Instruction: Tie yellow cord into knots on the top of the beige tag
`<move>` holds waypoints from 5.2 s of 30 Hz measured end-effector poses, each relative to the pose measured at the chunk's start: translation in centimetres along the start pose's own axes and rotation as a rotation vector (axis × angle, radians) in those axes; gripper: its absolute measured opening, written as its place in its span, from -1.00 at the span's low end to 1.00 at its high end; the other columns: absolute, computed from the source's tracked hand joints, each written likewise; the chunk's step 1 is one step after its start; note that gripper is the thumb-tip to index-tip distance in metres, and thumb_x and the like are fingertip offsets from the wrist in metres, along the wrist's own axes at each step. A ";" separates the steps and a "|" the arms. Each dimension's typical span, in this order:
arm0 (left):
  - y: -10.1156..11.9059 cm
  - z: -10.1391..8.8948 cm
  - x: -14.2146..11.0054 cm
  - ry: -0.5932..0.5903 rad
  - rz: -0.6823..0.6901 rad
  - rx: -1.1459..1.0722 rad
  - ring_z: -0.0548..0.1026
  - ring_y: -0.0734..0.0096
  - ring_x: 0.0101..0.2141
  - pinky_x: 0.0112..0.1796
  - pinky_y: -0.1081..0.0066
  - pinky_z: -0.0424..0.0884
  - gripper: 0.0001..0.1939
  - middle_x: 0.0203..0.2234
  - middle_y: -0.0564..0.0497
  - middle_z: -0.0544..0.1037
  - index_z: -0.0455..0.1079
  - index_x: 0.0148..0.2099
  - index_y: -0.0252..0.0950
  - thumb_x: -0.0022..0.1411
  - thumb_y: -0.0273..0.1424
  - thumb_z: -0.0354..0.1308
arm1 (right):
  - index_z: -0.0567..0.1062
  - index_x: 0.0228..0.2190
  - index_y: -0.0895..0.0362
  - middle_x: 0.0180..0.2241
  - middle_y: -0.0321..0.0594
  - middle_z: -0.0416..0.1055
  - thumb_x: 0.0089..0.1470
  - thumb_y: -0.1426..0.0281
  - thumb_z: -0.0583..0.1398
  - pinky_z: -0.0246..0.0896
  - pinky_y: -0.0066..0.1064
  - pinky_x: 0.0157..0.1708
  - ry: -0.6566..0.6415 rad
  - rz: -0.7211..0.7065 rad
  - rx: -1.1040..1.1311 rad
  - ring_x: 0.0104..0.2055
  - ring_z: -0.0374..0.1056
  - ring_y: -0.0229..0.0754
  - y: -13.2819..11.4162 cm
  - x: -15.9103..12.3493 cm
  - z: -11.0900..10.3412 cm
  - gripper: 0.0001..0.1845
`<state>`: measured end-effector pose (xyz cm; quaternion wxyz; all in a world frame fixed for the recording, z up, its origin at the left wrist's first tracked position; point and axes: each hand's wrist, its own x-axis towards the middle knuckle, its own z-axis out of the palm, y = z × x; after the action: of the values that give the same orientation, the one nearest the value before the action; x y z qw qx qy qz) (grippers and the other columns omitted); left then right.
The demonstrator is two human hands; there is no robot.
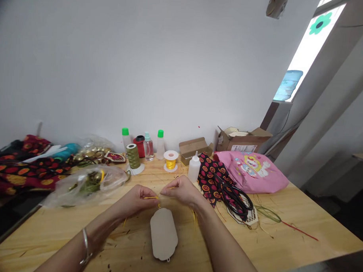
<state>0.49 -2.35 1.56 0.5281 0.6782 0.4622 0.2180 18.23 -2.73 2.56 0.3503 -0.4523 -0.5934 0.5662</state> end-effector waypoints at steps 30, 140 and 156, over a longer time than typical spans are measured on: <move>0.4 -0.1 -0.1 -0.030 0.003 -0.091 -0.14 0.70 -0.77 -0.74 0.57 -0.25 -0.57 -0.82 0.25 -0.07 0.42 -0.37 -0.39 -0.05 -0.11 0.00 | 0.43 -0.69 0.29 -0.85 -0.43 0.16 -0.38 0.34 0.24 -0.21 -0.57 -0.73 0.157 0.052 0.222 -0.78 -0.08 -0.51 -0.6 0.2 1.3 -0.78; 0.3 -0.3 0.8 0.350 0.157 -0.399 0.40 0.49 -0.54 -0.45 0.52 0.29 -0.85 -0.60 0.04 0.49 0.38 -0.51 -0.36 -0.25 -0.43 0.22 | 0.51 -0.50 0.17 -0.59 -0.26 0.40 -0.15 0.34 0.11 0.01 -0.55 -0.62 0.311 -0.325 -0.465 -0.61 0.16 -0.35 1.5 1.4 2.4 -0.79; -0.1 -0.4 1.1 0.299 0.269 -0.190 0.39 0.48 -0.51 -0.49 0.54 0.26 -0.75 -0.53 0.02 0.45 0.33 -0.35 -0.35 -0.17 -0.37 0.18 | 0.45 -0.47 0.11 -0.56 -0.34 0.38 -0.20 0.45 0.16 0.00 -0.55 -0.56 0.362 -0.533 -0.673 -0.58 0.14 -0.36 1.2 1.3 2.2 -0.88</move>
<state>0.61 -1.20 1.41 0.4815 0.6411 0.4180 0.4271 15.91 -2.40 0.98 0.4153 -0.4643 -0.7689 0.1441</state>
